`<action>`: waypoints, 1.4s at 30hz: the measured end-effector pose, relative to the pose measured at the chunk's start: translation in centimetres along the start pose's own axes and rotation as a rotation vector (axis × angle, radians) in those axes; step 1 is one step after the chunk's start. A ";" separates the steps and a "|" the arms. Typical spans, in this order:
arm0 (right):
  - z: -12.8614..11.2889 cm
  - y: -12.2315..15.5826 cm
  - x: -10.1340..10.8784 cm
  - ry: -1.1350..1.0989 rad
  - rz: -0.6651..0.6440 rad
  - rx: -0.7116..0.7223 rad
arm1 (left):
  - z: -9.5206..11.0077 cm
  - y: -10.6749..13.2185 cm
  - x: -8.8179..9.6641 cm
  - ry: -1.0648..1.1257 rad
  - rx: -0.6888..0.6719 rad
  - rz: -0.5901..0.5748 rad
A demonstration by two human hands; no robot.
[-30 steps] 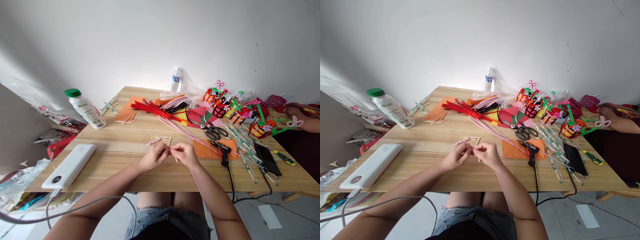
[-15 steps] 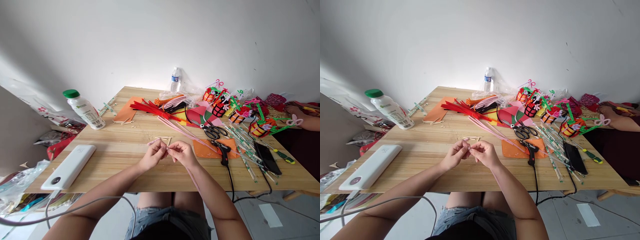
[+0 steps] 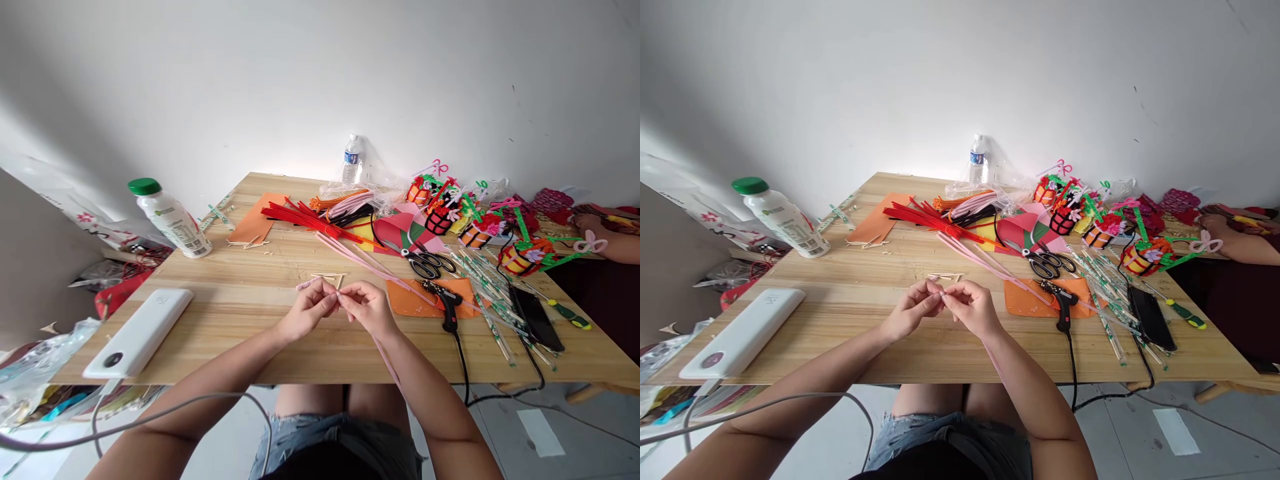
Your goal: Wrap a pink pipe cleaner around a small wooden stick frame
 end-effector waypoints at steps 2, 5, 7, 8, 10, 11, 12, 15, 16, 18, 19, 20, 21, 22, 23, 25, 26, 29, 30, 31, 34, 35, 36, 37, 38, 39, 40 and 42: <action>0.0 0.0 0.1 0.008 0.003 0.009 | 0.0 -0.1 0.0 0.020 0.013 -0.004; 0.1 0.0 0.2 0.001 0.008 0.004 | 0.0 -0.3 0.1 0.055 0.038 -0.008; 0.1 -0.1 0.2 -0.010 0.007 0.005 | -0.1 -0.3 0.2 0.083 0.056 -0.014; 0.0 -0.1 0.2 -0.015 0.005 0.011 | -0.2 -0.4 0.2 0.097 0.065 -0.018; -0.1 -0.1 0.1 -0.024 0.006 0.032 | -0.3 -0.4 0.3 0.115 0.082 -0.025; -0.1 -0.1 0.1 -0.027 0.010 0.042 | -0.4 -0.4 0.3 0.119 0.085 -0.029; -0.1 -0.1 0.1 -0.027 0.014 0.047 | -0.4 -0.4 0.3 0.119 0.086 -0.034; 0.1 -0.1 0.2 -0.023 0.031 0.031 | -0.2 -0.4 0.3 0.108 0.072 -0.053; 0.3 0.0 0.2 -0.023 0.035 0.018 | -0.1 -0.4 0.2 0.097 0.067 -0.058; 0.6 0.0 0.3 -0.023 0.041 -0.003 | 0.2 -0.3 0.2 0.066 0.053 -0.055; 0.7 0.0 0.4 -0.024 0.045 -0.008 | 0.3 -0.2 0.2 0.048 0.045 -0.048; 0.8 0.0 0.4 -0.027 0.050 -0.011 | 0.5 -0.2 0.2 0.029 0.037 -0.034; 0.8 0.0 0.4 -0.030 0.056 -0.012 | 0.5 -0.1 0.2 0.014 0.031 -0.018; 0.9 0.0 0.5 -0.034 0.062 -0.013 | 0.6 -0.1 0.2 0.003 0.030 -0.003; 0.9 0.0 0.5 -0.039 0.068 -0.014 | 0.5 -0.1 0.1 -0.005 0.029 0.009; 0.9 -0.1 0.5 -0.051 0.077 -0.016 | 0.4 -0.1 0.1 -0.023 -0.008 0.032; 0.9 -0.1 0.4 -0.057 0.083 -0.020 | 0.4 -0.1 0.2 -0.046 -0.055 0.049; 0.9 -0.2 0.3 -0.084 0.113 -0.047 | 0.5 0.1 0.3 -0.240 -0.264 0.142; 0.9 -0.2 0.3 -0.091 0.126 -0.059 | 0.6 0.2 0.3 -0.332 -0.324 0.181; 0.9 -0.2 0.2 -0.098 0.141 -0.071 | 0.6 0.3 0.3 -0.424 -0.368 0.218; 1.1 -0.1 -0.1 -0.122 0.170 -0.109 | 0.6 0.6 0.2 -0.627 -0.436 0.318; 1.2 -0.1 -0.2 -0.137 0.172 -0.121 | 0.6 0.6 0.2 -0.663 -0.443 0.338; 1.3 0.0 -0.3 -0.156 0.170 -0.131 | 0.6 0.6 0.1 -0.686 -0.441 0.349; 1.4 0.0 -0.4 -0.176 0.165 -0.137 | 0.6 0.6 0.1 -0.694 -0.432 0.352; 1.5 0.0 -0.5 -0.196 0.158 -0.141 | 0.6 0.6 0.1 -0.687 -0.419 0.349; 1.6 0.0 -0.6 -0.215 0.151 -0.140 | 0.6 0.6 0.2 -0.665 -0.401 0.341; 1.6 0.0 -0.6 -0.231 0.141 -0.139 | 0.6 0.5 0.2 -0.627 -0.379 0.328; 1.6 -0.1 -0.6 -0.258 0.119 -0.140 | 0.6 0.5 0.2 -0.508 -0.329 0.283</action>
Point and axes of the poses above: each hand's wrist, its own y-axis away from the middle knuckle, its own x-axis out of the back of the hand, z = x × y, the point moved 3 cm from there along -y, towards the middle knuckle, and after that the axes turned 10 degrees about x, right-handed, at the moved point
